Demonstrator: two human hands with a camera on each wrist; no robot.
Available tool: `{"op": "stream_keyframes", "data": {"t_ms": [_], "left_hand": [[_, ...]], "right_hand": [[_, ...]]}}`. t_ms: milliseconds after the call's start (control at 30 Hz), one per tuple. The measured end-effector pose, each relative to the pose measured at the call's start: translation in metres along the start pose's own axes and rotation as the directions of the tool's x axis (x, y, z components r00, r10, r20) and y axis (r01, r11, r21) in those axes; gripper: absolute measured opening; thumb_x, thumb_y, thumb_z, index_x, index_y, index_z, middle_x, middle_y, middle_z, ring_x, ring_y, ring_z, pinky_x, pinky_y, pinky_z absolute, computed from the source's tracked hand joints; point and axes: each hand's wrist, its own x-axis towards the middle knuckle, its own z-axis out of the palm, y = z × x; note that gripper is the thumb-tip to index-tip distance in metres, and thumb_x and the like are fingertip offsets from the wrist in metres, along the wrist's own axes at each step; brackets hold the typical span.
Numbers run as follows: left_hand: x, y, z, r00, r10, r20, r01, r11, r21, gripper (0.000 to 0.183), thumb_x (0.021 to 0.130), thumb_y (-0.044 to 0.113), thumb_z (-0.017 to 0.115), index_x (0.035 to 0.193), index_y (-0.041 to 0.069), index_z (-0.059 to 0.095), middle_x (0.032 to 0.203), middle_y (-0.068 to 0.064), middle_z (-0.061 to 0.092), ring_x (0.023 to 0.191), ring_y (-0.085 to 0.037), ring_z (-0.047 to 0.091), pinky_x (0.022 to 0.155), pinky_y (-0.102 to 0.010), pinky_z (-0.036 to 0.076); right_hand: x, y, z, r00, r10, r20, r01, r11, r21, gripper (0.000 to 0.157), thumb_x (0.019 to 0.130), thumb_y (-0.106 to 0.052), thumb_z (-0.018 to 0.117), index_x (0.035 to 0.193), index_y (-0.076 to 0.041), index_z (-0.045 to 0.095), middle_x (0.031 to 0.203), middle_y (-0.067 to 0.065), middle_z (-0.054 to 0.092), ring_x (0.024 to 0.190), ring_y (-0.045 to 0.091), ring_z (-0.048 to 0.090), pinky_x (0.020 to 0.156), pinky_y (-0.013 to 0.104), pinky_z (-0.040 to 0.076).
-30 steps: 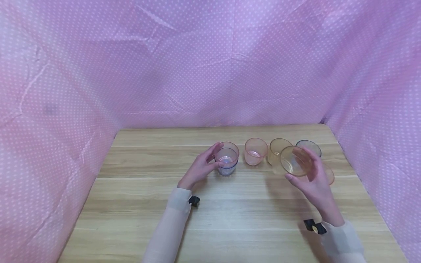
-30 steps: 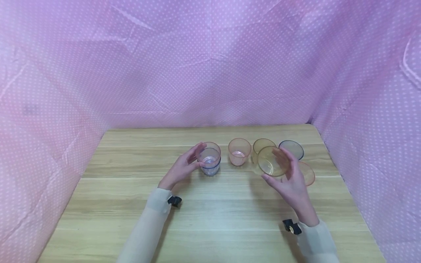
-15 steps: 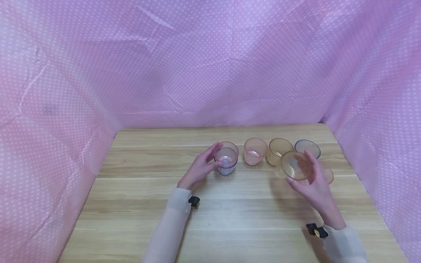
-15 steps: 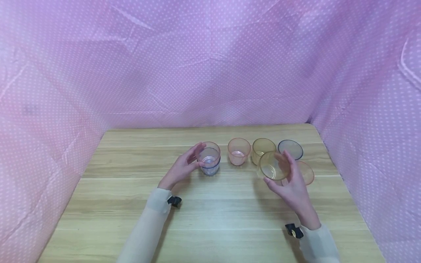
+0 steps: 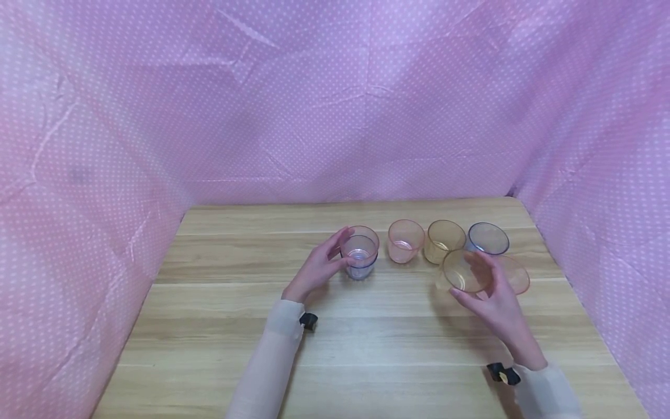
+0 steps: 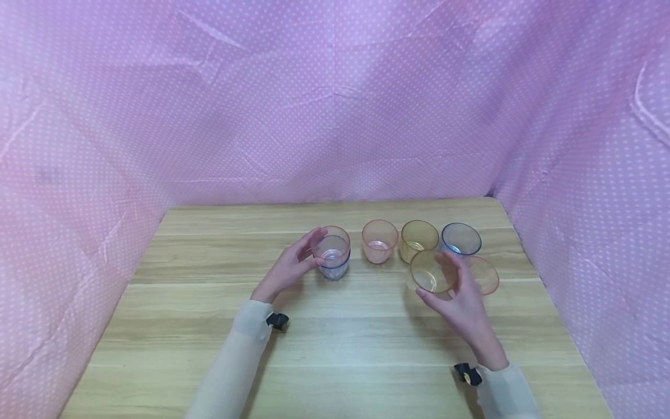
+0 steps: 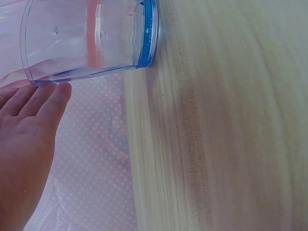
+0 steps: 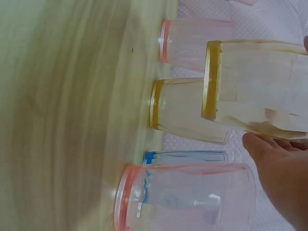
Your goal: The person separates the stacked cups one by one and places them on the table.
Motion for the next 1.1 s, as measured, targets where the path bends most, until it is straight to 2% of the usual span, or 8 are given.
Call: {"op": "stream_keyframes", "data": {"t_ms": [133, 333, 433, 567, 667, 800, 900, 1100], "left_hand": [[0.0003, -0.0001, -0.0004, 1.000, -0.005, 0.001, 0.005, 1.000, 0.013, 0.077, 0.097, 0.016, 0.073, 0.162, 0.006, 0.033, 0.161, -0.001, 0.044, 0.148, -0.021, 0.040, 0.120, -0.029, 0.037], [0.0001, -0.0014, -0.0010, 1.000, -0.008, -0.001, 0.008, 1.000, 0.015, 0.076, 0.097, 0.018, 0.074, 0.162, 0.010, 0.035, 0.161, 0.000, 0.045, 0.148, -0.021, 0.041, 0.121, -0.031, 0.036], [0.0006, -0.0016, -0.0011, 1.000, -0.004, 0.003, 0.004, 1.000, 0.013, 0.076, 0.097, 0.018, 0.074, 0.162, 0.010, 0.035, 0.161, 0.000, 0.045, 0.148, -0.019, 0.040, 0.121, -0.031, 0.036], [0.0004, -0.0018, -0.0018, 1.000, -0.004, 0.003, 0.004, 1.000, 0.009, 0.077, 0.097, 0.018, 0.074, 0.162, 0.010, 0.034, 0.161, 0.000, 0.045, 0.149, -0.019, 0.040, 0.122, -0.031, 0.036], [-0.0001, -0.0019, -0.0019, 1.000, -0.012, 0.000, 0.012, 1.000, 0.005, 0.077, 0.097, 0.019, 0.074, 0.162, 0.012, 0.035, 0.161, 0.001, 0.045, 0.149, -0.019, 0.040, 0.122, -0.032, 0.036], [0.0001, -0.0015, -0.0012, 1.000, -0.017, -0.004, 0.017, 1.000, 0.004, 0.076, 0.096, 0.020, 0.075, 0.162, 0.014, 0.036, 0.160, 0.002, 0.045, 0.148, -0.019, 0.041, 0.122, -0.034, 0.036], [0.0006, -0.0010, -0.0008, 1.000, -0.016, -0.003, 0.016, 1.000, 0.005, 0.077, 0.096, 0.021, 0.075, 0.162, 0.014, 0.036, 0.160, 0.002, 0.045, 0.148, -0.018, 0.041, 0.122, -0.034, 0.036], [0.0008, -0.0001, -0.0012, 1.000, -0.005, 0.005, 0.005, 1.000, 0.005, 0.077, 0.097, 0.020, 0.075, 0.162, 0.011, 0.035, 0.161, 0.000, 0.045, 0.149, -0.020, 0.040, 0.122, -0.034, 0.035]], "right_hand": [[-0.0016, 0.0002, -0.0015, 0.999, 0.044, 0.001, -0.044, 0.995, -0.090, 0.089, 0.080, 0.009, 0.084, 0.154, -0.001, 0.035, 0.143, 0.001, 0.053, 0.133, 0.000, 0.044, 0.104, 0.005, 0.040], [-0.0022, -0.0006, -0.0027, 0.994, 0.104, 0.028, -0.098, 0.982, -0.159, 0.090, 0.084, -0.003, 0.086, 0.156, 0.000, 0.033, 0.148, 0.025, 0.049, 0.133, 0.044, 0.047, 0.096, 0.007, 0.047], [-0.0018, -0.0004, -0.0022, 0.991, 0.125, 0.037, -0.117, 0.978, -0.175, 0.091, 0.085, -0.007, 0.087, 0.156, 0.002, 0.032, 0.149, 0.027, 0.048, 0.131, 0.049, 0.048, 0.096, 0.008, 0.047], [0.0000, -0.0010, -0.0017, 0.989, 0.138, 0.061, -0.123, 0.972, -0.202, 0.096, 0.086, -0.011, 0.086, 0.159, 0.001, 0.025, 0.152, 0.028, 0.046, 0.134, 0.053, 0.046, 0.112, 0.045, 0.049], [0.0021, -0.0022, -0.0009, 0.989, 0.128, 0.080, -0.107, 0.967, -0.230, 0.102, 0.085, -0.012, 0.087, 0.161, 0.001, 0.020, 0.153, 0.030, 0.044, 0.136, 0.055, 0.044, 0.105, 0.072, 0.040], [0.0033, -0.0019, 0.0001, 0.991, 0.101, 0.089, -0.071, 0.955, -0.288, 0.102, 0.084, -0.013, 0.087, 0.161, 0.003, 0.021, 0.151, 0.029, 0.047, 0.135, 0.050, 0.047, 0.111, 0.037, 0.048], [0.0026, 0.0005, 0.0002, 0.991, 0.092, 0.100, -0.057, 0.950, -0.306, 0.097, 0.084, -0.015, 0.088, 0.158, 0.003, 0.028, 0.149, 0.026, 0.050, 0.134, 0.046, 0.049, 0.100, 0.005, 0.038], [0.0025, 0.0054, -0.0004, 0.987, 0.093, 0.130, -0.054, 0.959, -0.277, 0.092, 0.084, -0.016, 0.088, 0.155, 0.004, 0.033, 0.148, 0.026, 0.050, 0.136, 0.046, 0.047, 0.097, -0.003, 0.030]]}}
